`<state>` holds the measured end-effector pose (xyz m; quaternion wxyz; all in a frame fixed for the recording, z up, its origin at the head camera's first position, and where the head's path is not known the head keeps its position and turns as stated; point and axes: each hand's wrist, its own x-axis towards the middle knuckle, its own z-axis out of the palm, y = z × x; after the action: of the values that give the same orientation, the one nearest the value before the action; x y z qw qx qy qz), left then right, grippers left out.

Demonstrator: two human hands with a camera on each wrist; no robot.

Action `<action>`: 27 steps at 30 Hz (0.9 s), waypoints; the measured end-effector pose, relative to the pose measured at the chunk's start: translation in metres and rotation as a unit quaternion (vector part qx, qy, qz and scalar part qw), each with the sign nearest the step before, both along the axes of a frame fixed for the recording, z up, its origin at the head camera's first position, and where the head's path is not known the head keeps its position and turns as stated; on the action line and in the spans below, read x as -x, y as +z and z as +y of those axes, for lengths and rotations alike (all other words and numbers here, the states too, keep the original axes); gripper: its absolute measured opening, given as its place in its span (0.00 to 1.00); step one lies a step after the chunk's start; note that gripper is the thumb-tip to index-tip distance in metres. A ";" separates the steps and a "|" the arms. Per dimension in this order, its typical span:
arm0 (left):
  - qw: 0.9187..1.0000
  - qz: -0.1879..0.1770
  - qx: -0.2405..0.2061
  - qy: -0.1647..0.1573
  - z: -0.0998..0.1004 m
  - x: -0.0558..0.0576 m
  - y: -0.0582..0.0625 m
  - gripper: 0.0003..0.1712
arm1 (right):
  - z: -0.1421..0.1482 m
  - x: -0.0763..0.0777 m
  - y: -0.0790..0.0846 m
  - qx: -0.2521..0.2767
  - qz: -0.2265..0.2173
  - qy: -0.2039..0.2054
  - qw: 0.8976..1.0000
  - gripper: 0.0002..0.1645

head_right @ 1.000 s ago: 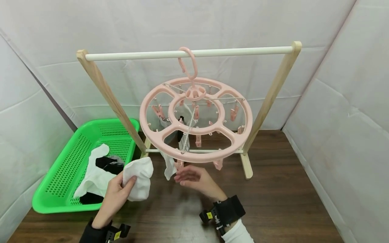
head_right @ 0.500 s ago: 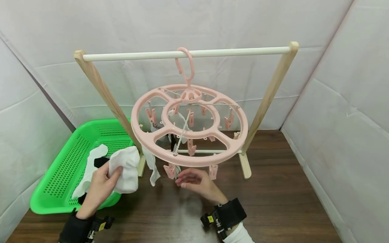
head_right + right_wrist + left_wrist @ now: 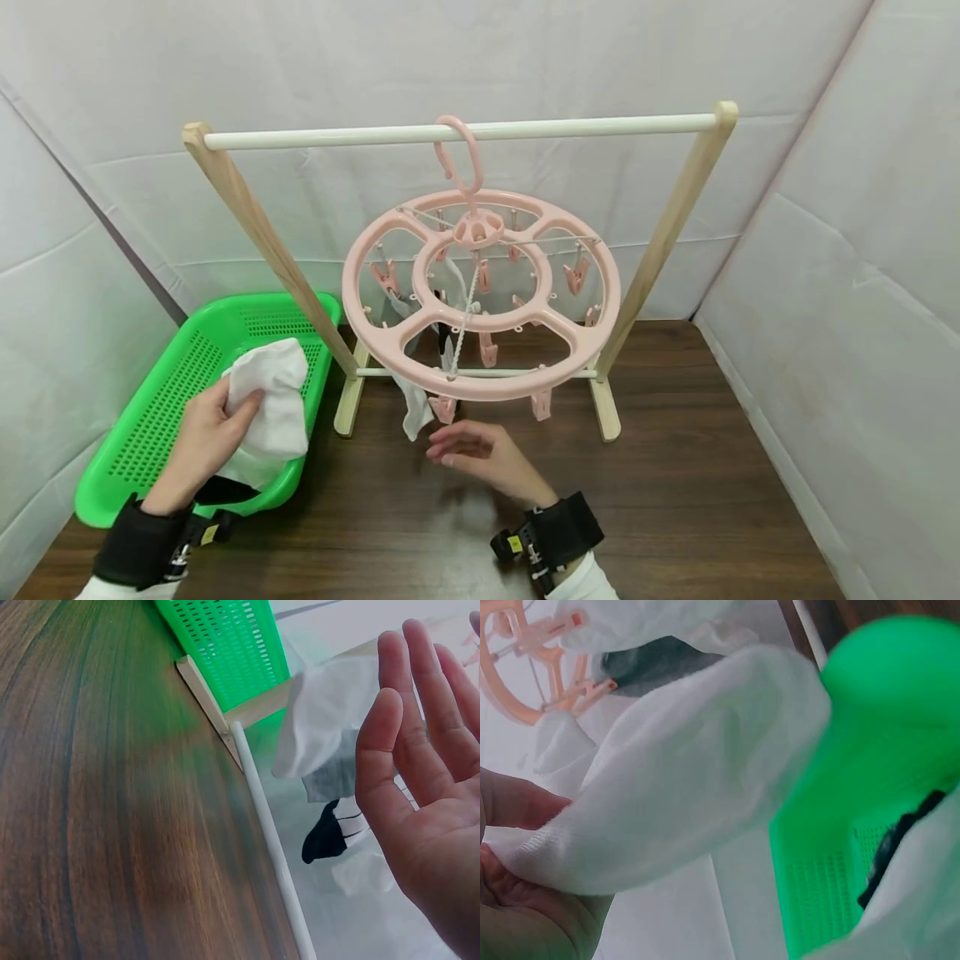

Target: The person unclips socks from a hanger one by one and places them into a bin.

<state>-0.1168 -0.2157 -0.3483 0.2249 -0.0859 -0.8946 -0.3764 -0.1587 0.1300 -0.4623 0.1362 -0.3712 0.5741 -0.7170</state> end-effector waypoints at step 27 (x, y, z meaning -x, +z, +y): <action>0.993 -0.111 0.047 -0.003 -0.086 0.038 -0.025 0.18 | -0.004 -0.016 -0.004 -0.034 0.010 0.014 0.999 0.17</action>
<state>-0.1545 -0.3016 -0.3728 0.1186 -0.0561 -0.9305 -0.3421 -0.1431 0.1264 -0.4666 0.1534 -0.3817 0.5941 -0.6912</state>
